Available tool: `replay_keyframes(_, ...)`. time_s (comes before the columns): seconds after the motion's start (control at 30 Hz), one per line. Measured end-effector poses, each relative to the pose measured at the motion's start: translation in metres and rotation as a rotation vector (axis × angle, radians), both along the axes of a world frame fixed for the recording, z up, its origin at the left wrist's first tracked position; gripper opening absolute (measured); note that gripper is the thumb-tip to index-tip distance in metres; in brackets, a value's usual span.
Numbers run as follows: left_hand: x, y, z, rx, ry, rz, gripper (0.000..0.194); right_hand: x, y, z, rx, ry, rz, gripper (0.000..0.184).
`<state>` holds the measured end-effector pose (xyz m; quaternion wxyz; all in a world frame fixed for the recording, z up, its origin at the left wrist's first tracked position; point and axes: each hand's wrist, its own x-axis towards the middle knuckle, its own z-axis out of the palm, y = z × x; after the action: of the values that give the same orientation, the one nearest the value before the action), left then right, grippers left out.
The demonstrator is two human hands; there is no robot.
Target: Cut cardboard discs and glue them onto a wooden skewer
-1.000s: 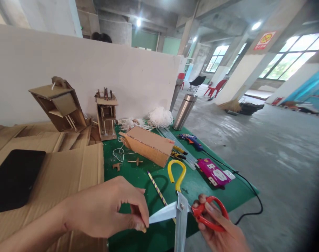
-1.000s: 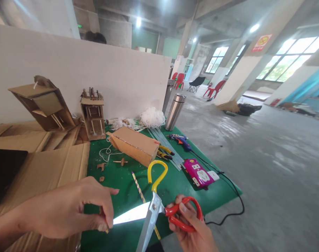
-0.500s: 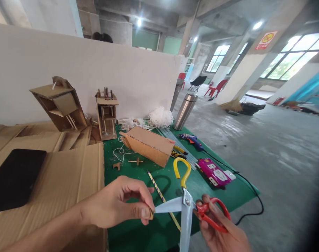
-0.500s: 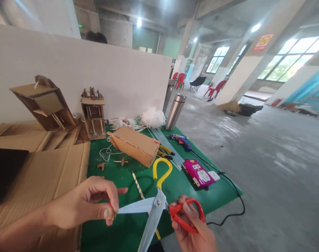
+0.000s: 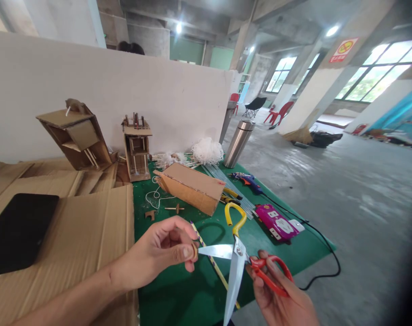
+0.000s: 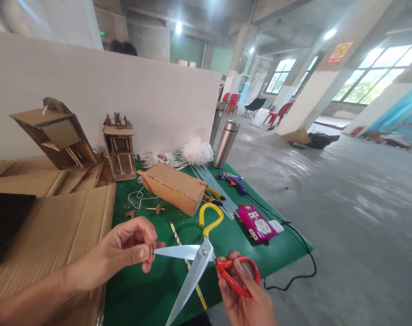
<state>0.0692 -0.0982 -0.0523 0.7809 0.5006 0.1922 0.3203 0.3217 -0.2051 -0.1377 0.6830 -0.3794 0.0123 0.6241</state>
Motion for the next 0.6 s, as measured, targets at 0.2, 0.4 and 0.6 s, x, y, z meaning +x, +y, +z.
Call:
replay_keyframes(0.2, 0.001, 0.001, -0.004, 0.045, -0.043, 0.061, 0.012, -0.011, 0.007, 0.007, -0.056, 0.043, -0.059, 0.039)
replay_keyframes(0.4, 0.001, -0.001, -0.003, 0.039, -0.039, 0.052, 0.007, -0.015, 0.009, 0.013, -0.113, 0.044, -0.105, 0.043)
replay_keyframes(0.6, 0.0, -0.003, -0.004, 0.079, -0.013, 0.053, 0.004, -0.016, 0.01, 0.017, -0.176, 0.076, -0.127, 0.048)
